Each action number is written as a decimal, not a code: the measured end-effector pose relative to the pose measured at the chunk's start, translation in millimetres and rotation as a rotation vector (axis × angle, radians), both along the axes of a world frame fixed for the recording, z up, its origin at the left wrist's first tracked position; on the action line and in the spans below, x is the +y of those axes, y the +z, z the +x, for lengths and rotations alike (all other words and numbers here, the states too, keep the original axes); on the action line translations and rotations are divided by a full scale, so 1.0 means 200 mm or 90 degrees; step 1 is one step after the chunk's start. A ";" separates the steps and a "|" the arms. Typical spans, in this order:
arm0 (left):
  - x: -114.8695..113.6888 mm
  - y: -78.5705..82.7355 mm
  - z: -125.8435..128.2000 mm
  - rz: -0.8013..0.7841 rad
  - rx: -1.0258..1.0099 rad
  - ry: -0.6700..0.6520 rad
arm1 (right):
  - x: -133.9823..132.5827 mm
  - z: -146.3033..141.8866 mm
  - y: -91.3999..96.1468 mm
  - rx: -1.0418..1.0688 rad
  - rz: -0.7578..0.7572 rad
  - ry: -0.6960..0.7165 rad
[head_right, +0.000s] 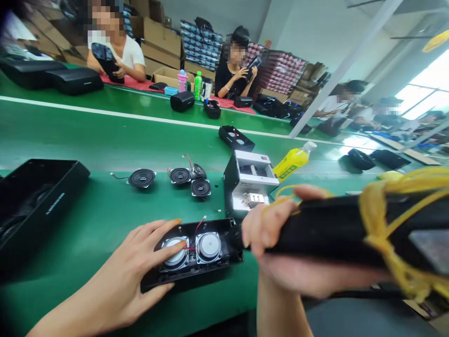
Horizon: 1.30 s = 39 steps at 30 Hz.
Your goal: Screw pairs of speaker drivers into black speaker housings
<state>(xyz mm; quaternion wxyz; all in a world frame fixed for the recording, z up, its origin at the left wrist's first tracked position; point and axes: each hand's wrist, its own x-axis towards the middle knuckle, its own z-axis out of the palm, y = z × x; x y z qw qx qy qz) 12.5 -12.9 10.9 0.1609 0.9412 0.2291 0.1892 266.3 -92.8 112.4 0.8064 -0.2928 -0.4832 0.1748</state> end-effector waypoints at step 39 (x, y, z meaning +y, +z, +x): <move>0.07 -0.03 -0.15 0.013 0.069 0.000 | 0.03 0.27 0.06 -0.022 -0.012 -0.135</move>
